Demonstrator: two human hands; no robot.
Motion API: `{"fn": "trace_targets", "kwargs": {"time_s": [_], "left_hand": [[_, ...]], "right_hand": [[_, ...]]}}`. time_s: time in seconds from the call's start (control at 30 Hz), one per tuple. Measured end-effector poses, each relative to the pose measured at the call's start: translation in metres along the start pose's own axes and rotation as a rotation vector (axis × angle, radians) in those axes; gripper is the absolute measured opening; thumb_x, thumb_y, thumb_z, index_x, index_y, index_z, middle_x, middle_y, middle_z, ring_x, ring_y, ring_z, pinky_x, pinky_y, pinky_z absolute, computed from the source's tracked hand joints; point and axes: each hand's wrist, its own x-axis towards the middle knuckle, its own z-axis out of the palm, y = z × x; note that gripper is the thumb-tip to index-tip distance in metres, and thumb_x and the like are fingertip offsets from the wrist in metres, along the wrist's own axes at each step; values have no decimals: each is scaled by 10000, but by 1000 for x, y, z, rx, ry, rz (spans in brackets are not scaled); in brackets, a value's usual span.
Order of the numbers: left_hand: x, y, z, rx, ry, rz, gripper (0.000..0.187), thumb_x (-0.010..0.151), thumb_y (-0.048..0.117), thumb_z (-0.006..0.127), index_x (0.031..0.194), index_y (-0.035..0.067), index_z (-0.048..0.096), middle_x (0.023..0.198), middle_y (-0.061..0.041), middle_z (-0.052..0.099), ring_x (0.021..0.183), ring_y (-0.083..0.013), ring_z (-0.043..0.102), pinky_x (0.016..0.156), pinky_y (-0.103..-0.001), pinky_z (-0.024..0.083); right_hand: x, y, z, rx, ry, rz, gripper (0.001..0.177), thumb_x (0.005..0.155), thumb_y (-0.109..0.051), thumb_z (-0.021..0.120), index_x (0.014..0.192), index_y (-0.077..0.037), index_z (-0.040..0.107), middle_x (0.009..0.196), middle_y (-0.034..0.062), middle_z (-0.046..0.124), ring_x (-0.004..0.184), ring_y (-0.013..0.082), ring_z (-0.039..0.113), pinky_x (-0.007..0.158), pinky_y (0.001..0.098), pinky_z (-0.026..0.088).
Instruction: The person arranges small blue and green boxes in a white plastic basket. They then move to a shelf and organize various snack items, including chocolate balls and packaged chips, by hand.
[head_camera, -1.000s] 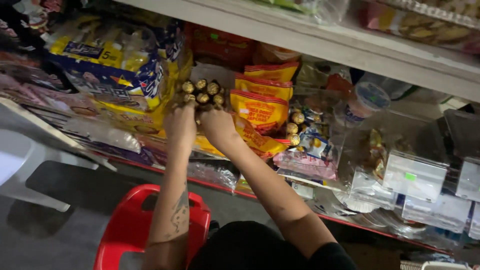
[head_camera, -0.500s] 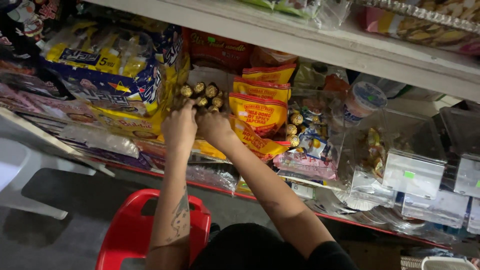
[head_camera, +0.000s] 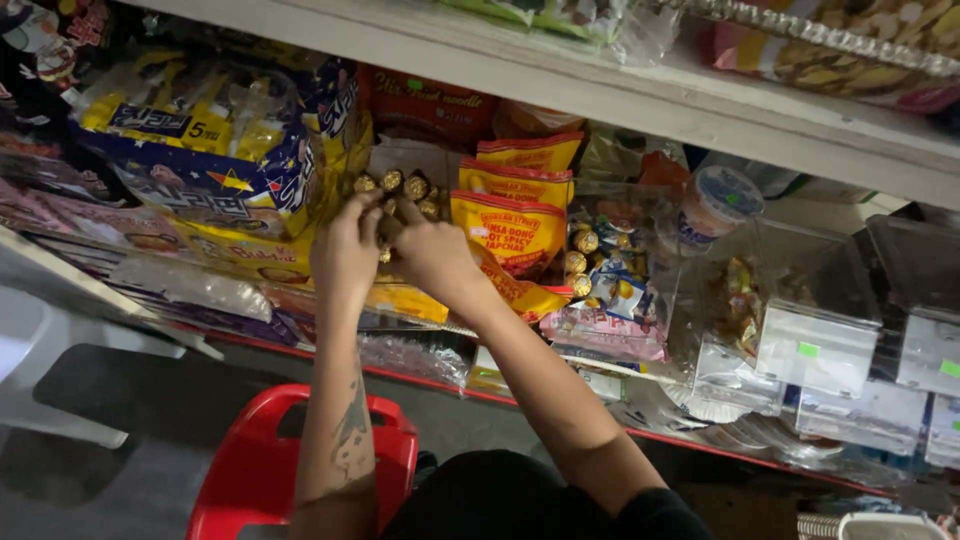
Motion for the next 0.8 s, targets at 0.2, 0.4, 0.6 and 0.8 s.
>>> {"fn": "trace_targets", "kwargs": {"time_s": [0.2, 0.4, 0.6, 0.8], "left_hand": [[-4, -27, 19, -739, -200, -216, 510, 1133, 425, 605, 1286, -55, 686, 1185, -214, 724, 1015, -227, 717, 900, -373, 551], [-32, 76, -9, -1012, -460, 36, 458, 942, 281, 706, 1298, -5, 663, 1204, -87, 735, 1001, -130, 735, 881, -284, 627], [-36, 88, 33, -999, -434, 50, 418, 936, 207, 766, 1270, -37, 704, 1125, -93, 773, 947, -125, 721, 875, -283, 593], [-43, 117, 47, -1216, -616, -57, 407, 1004, 231, 639, 1282, -66, 663, 1137, -111, 756, 945, -188, 763, 867, -308, 644]], "right_hand": [[-65, 30, -72, 577, 489, -356, 364, 904, -147, 752, 1262, -99, 706, 1273, 113, 652, 1128, 311, 703, 915, 418, 616], [-96, 79, -74, 1340, 285, -168, 335, 944, -99, 720, 1267, -16, 692, 1325, 77, 636, 1072, 180, 677, 802, 314, 608], [-127, 88, -76, 1388, 418, 100, 295, 896, -112, 712, 1179, -34, 685, 1288, 44, 629, 902, 168, 715, 719, 283, 601], [-148, 113, -66, 698, 754, -21, 375, 858, -94, 850, 1209, -45, 726, 1149, 44, 663, 970, 132, 669, 843, 252, 554]]}}
